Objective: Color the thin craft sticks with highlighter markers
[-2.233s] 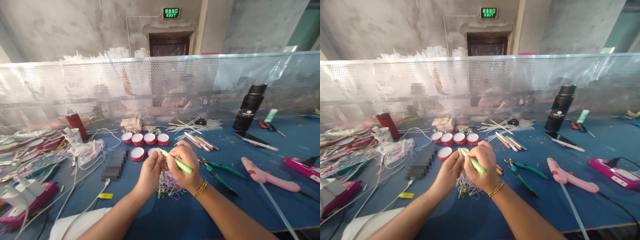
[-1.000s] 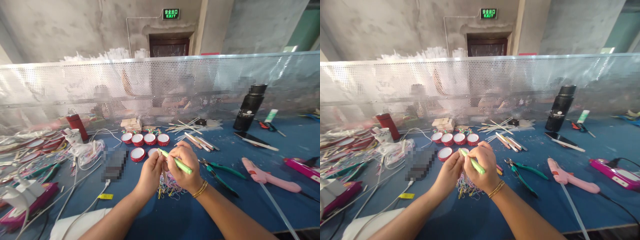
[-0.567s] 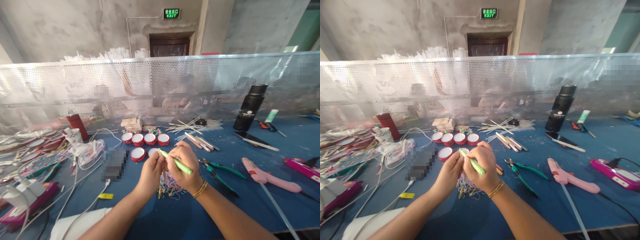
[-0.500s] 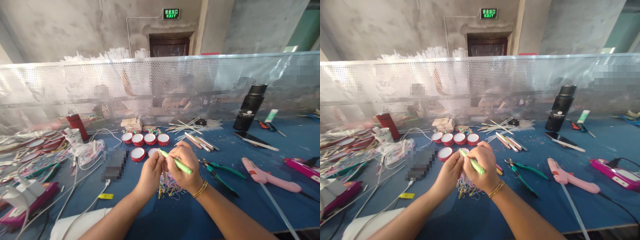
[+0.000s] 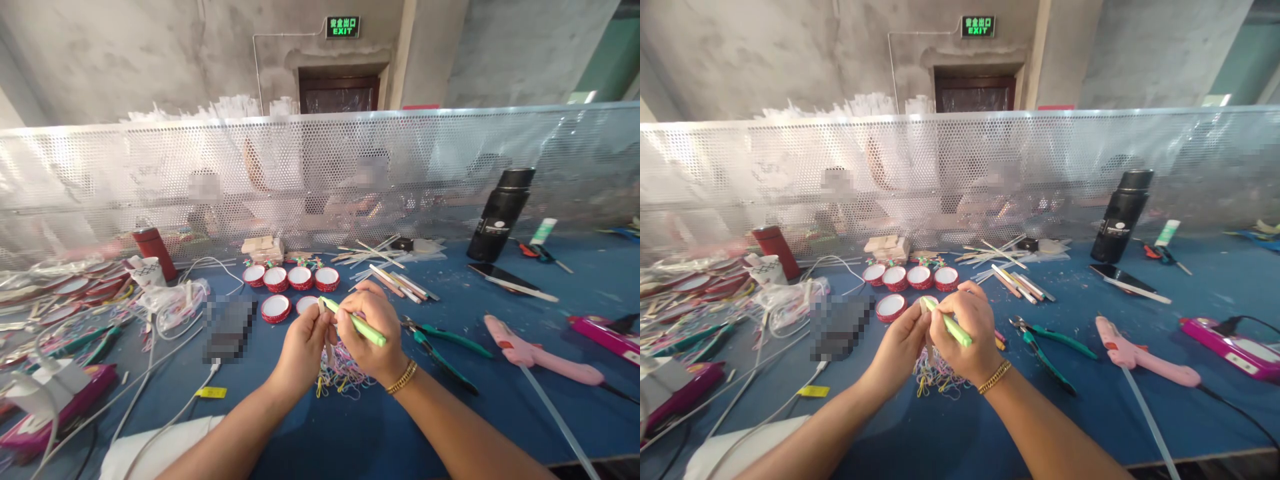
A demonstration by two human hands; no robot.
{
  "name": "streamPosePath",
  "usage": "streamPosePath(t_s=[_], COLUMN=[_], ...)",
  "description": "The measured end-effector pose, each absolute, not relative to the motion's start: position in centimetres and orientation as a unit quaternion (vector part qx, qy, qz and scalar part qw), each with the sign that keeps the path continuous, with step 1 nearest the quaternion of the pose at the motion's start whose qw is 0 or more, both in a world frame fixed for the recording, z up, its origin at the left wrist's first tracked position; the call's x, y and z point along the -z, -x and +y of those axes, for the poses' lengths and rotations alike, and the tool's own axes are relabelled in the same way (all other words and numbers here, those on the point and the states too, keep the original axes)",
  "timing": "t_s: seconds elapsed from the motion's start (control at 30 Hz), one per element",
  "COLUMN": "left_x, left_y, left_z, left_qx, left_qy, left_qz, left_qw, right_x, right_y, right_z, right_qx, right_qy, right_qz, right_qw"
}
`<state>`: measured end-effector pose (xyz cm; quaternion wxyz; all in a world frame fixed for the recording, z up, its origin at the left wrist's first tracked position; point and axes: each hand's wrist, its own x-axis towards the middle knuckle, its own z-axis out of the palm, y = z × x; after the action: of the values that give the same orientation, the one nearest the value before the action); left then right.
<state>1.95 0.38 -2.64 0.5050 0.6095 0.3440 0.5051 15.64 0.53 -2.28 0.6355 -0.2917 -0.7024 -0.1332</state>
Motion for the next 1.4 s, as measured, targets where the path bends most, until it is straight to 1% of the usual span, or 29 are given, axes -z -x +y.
streamPosePath(t_s=[1.4], left_x=[2.47], left_y=[-1.83], left_z=[0.28], left_qx=[-0.500], left_qy=[-0.614], left_qz=[0.347], left_qw=[0.503], right_x=[2.23], right_y=[-15.75], right_z=[0.49], right_qx=[0.136], right_qy=[0.297], right_qz=[-0.701], right_qw=[0.634])
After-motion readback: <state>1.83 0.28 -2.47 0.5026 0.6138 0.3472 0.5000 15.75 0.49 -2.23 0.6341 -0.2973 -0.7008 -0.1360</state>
